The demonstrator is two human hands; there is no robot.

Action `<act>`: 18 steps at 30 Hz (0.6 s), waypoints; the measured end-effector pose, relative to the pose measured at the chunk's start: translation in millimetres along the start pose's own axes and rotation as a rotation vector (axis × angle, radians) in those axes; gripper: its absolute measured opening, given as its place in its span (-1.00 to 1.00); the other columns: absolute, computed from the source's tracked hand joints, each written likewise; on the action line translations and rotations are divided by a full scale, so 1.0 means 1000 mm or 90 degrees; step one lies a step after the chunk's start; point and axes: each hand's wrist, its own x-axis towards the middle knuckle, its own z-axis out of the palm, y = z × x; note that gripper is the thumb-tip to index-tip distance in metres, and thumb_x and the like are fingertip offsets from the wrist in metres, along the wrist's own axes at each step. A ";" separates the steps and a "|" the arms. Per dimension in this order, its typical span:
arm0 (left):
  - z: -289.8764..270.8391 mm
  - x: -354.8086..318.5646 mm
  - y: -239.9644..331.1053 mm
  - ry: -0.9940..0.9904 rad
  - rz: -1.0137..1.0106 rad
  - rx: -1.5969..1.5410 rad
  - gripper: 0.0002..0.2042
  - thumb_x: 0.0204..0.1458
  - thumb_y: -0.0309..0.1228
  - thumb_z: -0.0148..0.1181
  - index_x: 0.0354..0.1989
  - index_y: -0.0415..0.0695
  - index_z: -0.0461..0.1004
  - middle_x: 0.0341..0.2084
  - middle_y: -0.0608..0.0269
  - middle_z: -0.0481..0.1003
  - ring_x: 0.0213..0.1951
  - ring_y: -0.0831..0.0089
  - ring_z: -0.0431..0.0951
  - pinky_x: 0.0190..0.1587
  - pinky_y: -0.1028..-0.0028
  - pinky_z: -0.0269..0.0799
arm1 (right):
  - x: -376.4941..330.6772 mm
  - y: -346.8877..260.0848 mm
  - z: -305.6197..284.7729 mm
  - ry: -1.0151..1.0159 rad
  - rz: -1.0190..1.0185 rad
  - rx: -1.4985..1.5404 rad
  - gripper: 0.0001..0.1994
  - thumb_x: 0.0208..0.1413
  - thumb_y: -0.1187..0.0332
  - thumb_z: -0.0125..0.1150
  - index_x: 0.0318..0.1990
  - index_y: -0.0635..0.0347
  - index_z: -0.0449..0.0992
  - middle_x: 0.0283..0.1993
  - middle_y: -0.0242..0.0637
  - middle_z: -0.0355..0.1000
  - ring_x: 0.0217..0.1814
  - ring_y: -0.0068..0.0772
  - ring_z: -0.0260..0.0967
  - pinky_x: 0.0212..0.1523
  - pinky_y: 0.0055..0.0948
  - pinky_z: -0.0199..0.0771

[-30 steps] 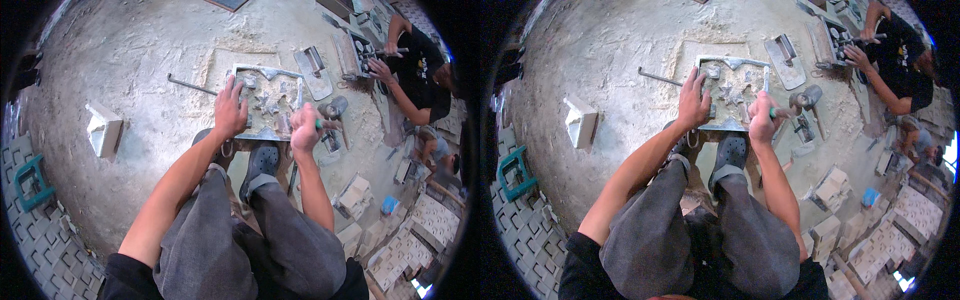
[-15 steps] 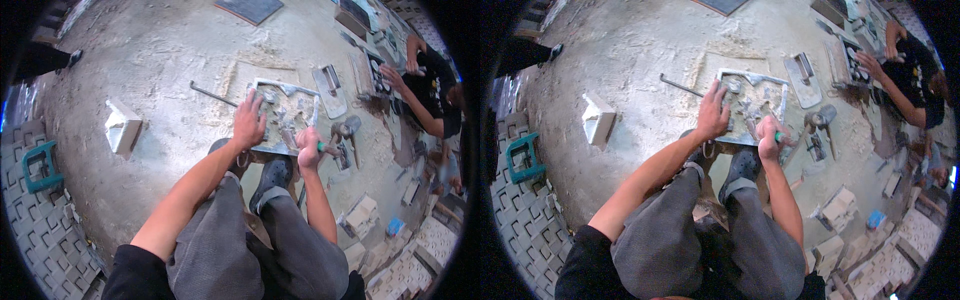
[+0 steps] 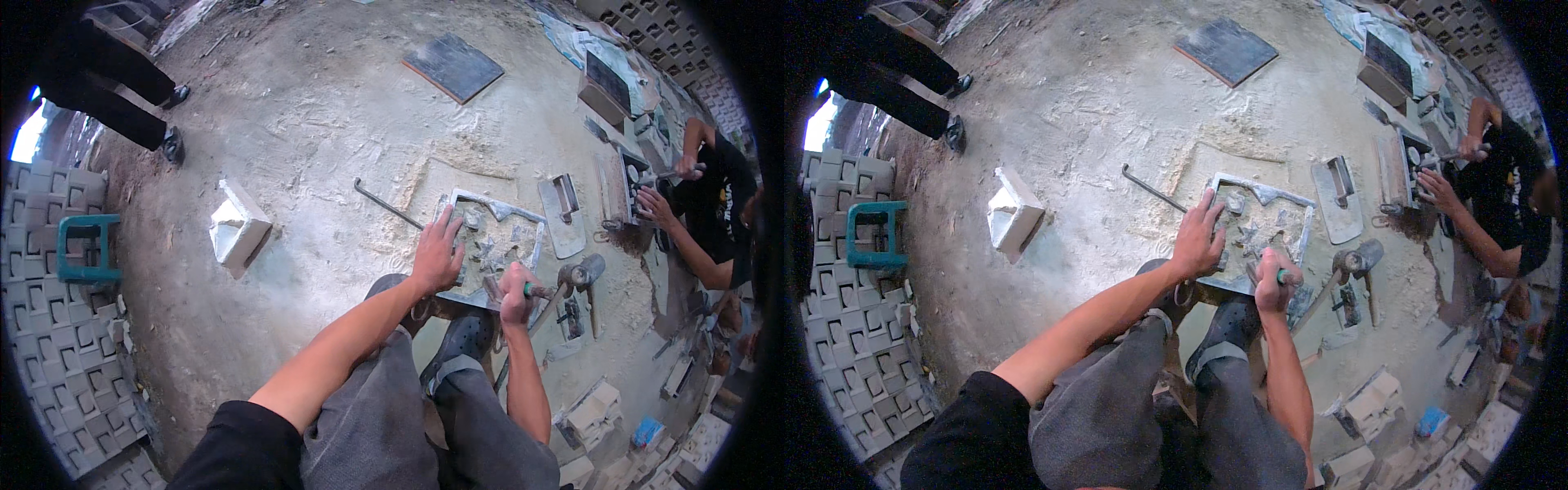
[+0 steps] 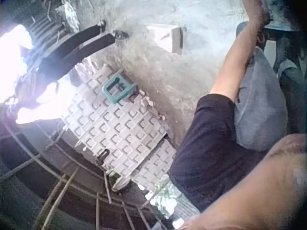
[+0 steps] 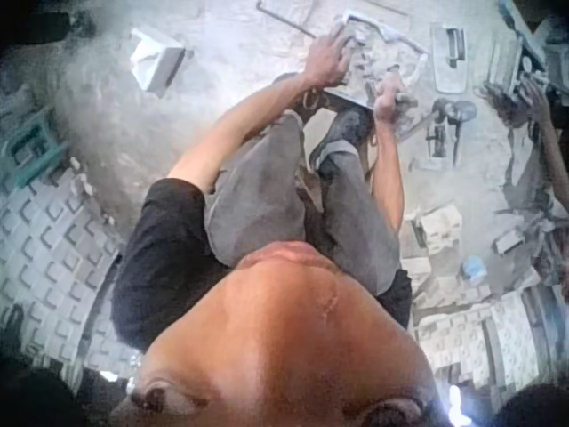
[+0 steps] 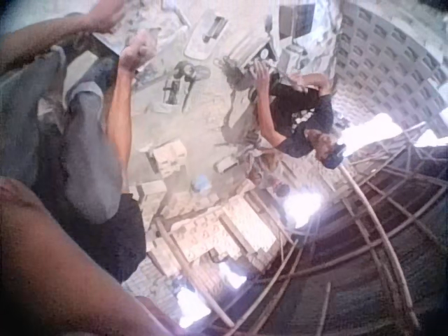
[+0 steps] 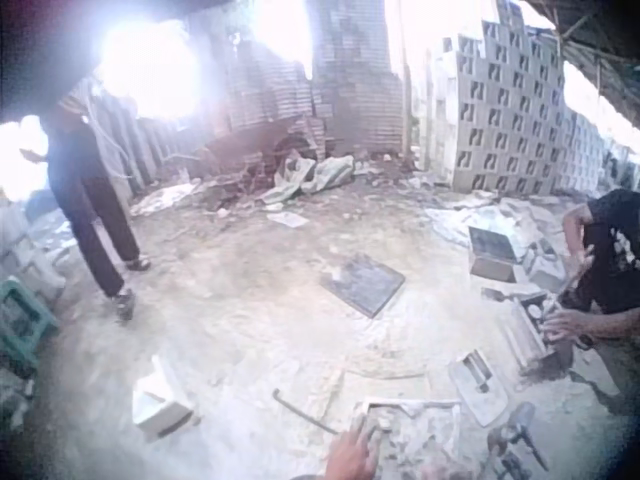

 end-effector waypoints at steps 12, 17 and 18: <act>-0.003 0.000 0.000 0.000 0.007 0.007 -0.50 0.08 -0.36 0.06 0.22 -0.20 0.22 0.34 -0.11 0.04 0.29 -0.01 0.14 0.32 0.09 0.00 | -0.004 -0.010 -0.007 -0.019 -0.053 -0.040 -0.58 0.23 0.27 -0.06 -0.70 0.15 0.10 -0.70 -0.47 0.04 -0.66 -0.61 -0.06 -0.61 -0.46 -0.08; 0.001 0.003 0.008 -0.002 0.008 -0.010 -0.50 0.08 -0.35 0.06 0.22 -0.21 0.22 0.34 -0.11 0.04 0.28 -0.01 0.14 0.32 0.09 0.00 | -0.001 0.008 -0.011 -0.014 -0.072 -0.091 -0.59 0.19 0.30 -0.04 -0.71 0.23 0.19 -0.73 -0.40 0.12 -0.66 -0.55 0.02 -0.60 -0.41 -0.04; 0.001 0.002 0.005 -0.004 0.001 -0.012 -0.50 0.09 -0.35 0.06 0.22 -0.20 0.22 0.34 -0.11 0.04 0.29 -0.01 0.14 0.32 0.09 0.00 | 0.002 0.009 -0.007 -0.024 -0.030 -0.117 -0.59 0.17 0.30 -0.03 -0.72 0.26 0.23 -0.74 -0.38 0.15 -0.66 -0.53 0.05 -0.59 -0.39 -0.02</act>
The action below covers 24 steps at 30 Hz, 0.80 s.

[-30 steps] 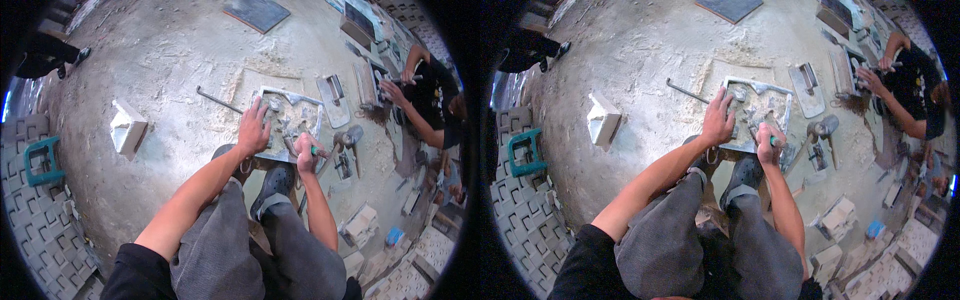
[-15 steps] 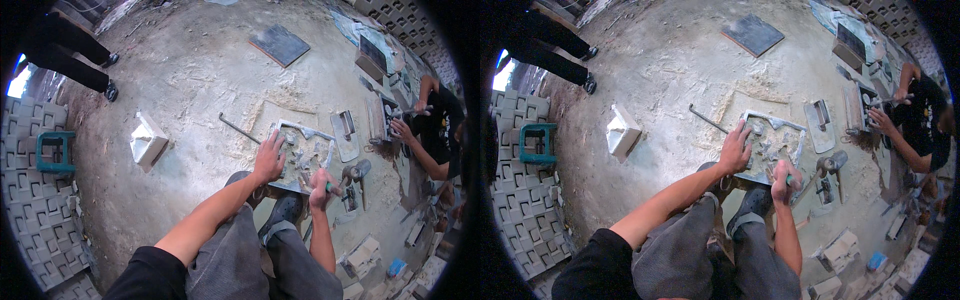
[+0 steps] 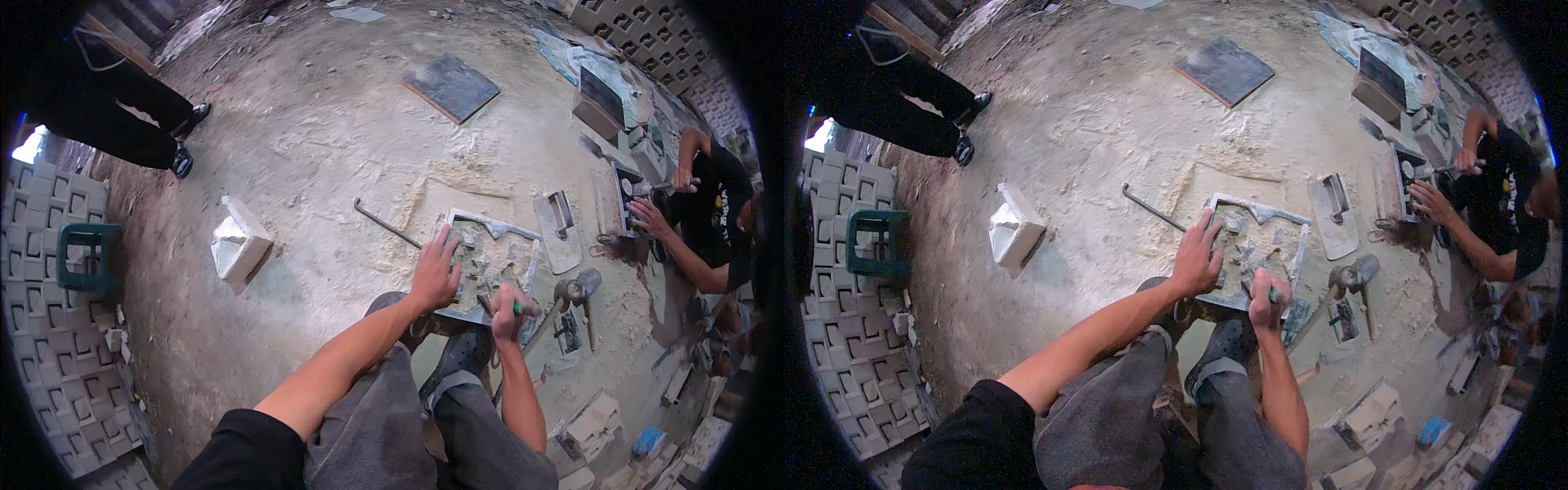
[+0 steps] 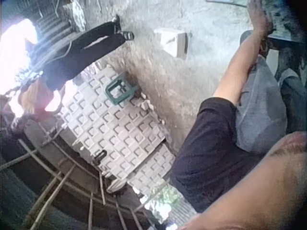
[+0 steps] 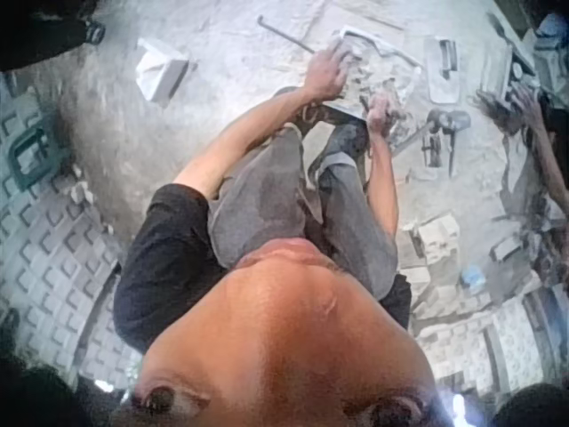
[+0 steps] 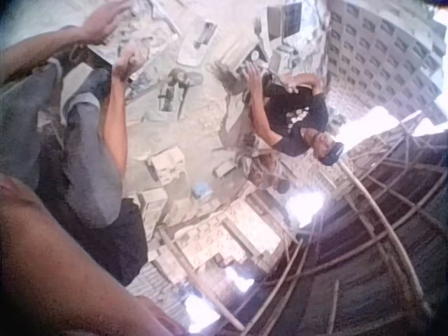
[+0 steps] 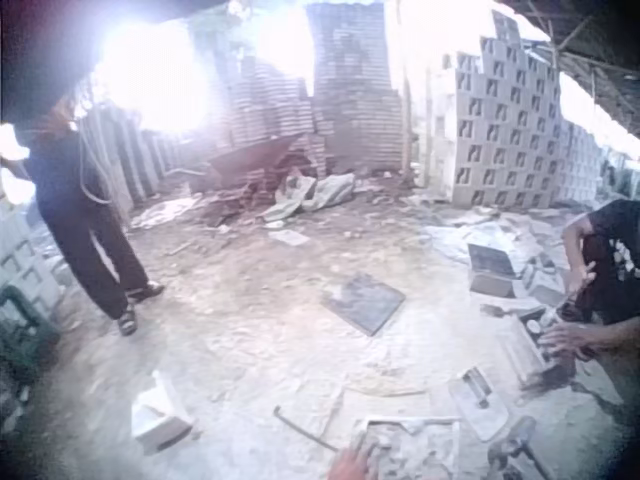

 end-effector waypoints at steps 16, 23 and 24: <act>-0.002 -0.004 -0.007 0.023 0.013 0.009 -0.47 0.03 -0.40 0.11 0.22 -0.19 0.21 0.32 -0.19 0.06 0.21 -0.12 0.20 0.25 0.10 0.10 | -0.008 -0.020 0.004 0.028 0.018 0.112 -0.59 0.20 0.31 -0.03 -0.70 0.22 0.16 -0.71 -0.45 0.09 -0.64 -0.58 -0.01 -0.59 -0.43 -0.06; 0.000 -0.001 -0.008 0.003 0.000 -0.002 -0.49 0.07 -0.35 0.07 0.22 -0.19 0.21 0.34 -0.10 0.04 0.28 -0.03 0.14 0.31 0.09 0.01 | -0.006 -0.002 0.011 0.008 0.012 0.051 -0.59 0.21 0.28 -0.04 -0.69 0.19 0.16 -0.71 -0.46 0.08 -0.65 -0.58 -0.01 -0.59 -0.42 -0.04; 0.000 -0.001 -0.008 0.001 -0.002 -0.002 -0.49 0.07 -0.35 0.07 0.23 -0.18 0.21 0.34 -0.10 0.04 0.28 -0.03 0.14 0.31 0.09 0.01 | -0.004 0.003 0.011 0.008 0.022 0.061 -0.59 0.21 0.28 -0.03 -0.69 0.21 0.19 -0.72 -0.45 0.10 -0.64 -0.58 0.00 -0.58 -0.40 -0.01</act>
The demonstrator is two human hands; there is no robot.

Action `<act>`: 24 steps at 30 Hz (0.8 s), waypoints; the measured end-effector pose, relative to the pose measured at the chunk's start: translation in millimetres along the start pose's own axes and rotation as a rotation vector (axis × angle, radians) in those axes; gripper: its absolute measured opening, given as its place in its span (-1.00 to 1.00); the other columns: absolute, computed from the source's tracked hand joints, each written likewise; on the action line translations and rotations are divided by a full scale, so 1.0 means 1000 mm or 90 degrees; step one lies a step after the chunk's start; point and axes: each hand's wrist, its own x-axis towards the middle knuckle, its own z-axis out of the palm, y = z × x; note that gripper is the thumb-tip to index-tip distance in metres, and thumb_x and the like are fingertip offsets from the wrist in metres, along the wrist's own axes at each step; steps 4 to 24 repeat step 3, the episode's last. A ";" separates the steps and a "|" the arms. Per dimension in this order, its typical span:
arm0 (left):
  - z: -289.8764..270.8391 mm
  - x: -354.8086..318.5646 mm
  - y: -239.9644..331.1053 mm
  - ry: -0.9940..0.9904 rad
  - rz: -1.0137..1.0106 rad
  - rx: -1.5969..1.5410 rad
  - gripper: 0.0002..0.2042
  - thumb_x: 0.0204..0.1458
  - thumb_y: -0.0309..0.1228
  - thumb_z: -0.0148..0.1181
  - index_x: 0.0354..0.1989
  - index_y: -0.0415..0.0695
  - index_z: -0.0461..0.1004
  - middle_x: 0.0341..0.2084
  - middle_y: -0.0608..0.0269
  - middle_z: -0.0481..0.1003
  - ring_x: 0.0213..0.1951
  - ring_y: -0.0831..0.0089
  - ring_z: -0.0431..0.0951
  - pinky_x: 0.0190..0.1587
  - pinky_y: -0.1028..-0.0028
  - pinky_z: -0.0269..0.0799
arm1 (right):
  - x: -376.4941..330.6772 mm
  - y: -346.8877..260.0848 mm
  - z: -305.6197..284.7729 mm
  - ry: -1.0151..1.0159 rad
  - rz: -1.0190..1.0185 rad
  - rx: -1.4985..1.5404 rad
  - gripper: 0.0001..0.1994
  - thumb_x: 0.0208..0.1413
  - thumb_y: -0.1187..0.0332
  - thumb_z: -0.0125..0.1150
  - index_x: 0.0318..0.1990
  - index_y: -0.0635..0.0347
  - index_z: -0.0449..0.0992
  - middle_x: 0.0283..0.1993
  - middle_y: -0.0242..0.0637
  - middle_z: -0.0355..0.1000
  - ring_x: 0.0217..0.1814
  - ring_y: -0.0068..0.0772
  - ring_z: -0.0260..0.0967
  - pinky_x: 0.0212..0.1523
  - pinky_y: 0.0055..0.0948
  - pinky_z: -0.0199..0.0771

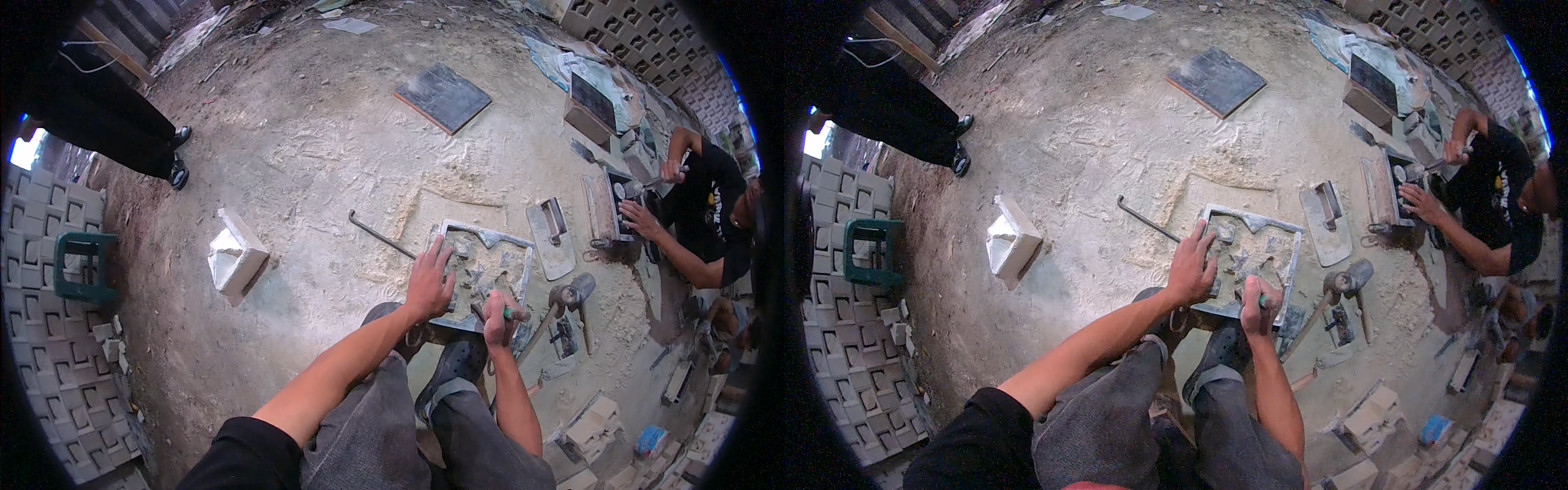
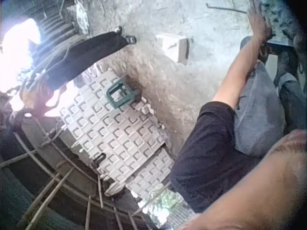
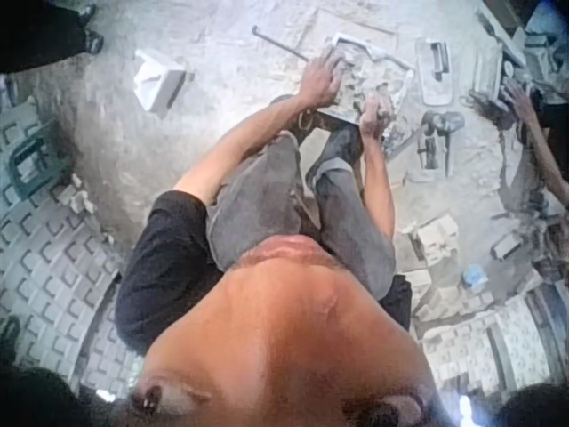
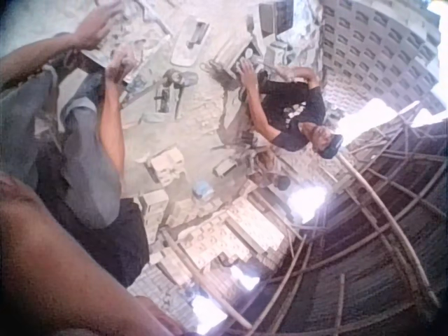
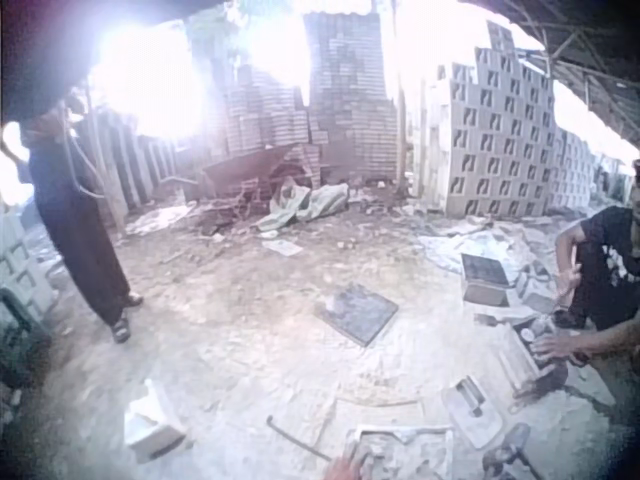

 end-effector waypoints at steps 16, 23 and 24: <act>-0.001 -0.001 0.001 -0.006 -0.007 0.001 -0.48 0.08 -0.34 0.07 0.24 -0.17 0.21 0.34 -0.09 0.04 0.28 -0.06 0.13 0.31 0.09 0.01 | 0.005 0.007 -0.007 -0.001 0.022 0.110 -0.55 0.23 0.27 -0.02 -0.72 0.23 0.19 -0.74 -0.46 0.10 -0.64 -0.58 0.01 -0.46 -0.48 0.20; -0.001 -0.001 0.001 -0.006 -0.007 0.001 -0.48 0.08 -0.34 0.07 0.24 -0.17 0.21 0.34 -0.09 0.04 0.28 -0.06 0.13 0.31 0.09 0.01 | 0.005 0.007 -0.007 -0.001 0.022 0.110 -0.55 0.23 0.27 -0.02 -0.72 0.23 0.19 -0.74 -0.46 0.10 -0.64 -0.58 0.01 -0.46 -0.48 0.20; -0.001 -0.001 0.001 -0.006 -0.007 0.001 -0.48 0.08 -0.34 0.07 0.24 -0.17 0.21 0.34 -0.09 0.04 0.28 -0.06 0.13 0.31 0.09 0.01 | 0.005 0.007 -0.007 -0.001 0.022 0.110 -0.55 0.23 0.27 -0.02 -0.72 0.23 0.19 -0.74 -0.46 0.10 -0.64 -0.58 0.01 -0.46 -0.48 0.20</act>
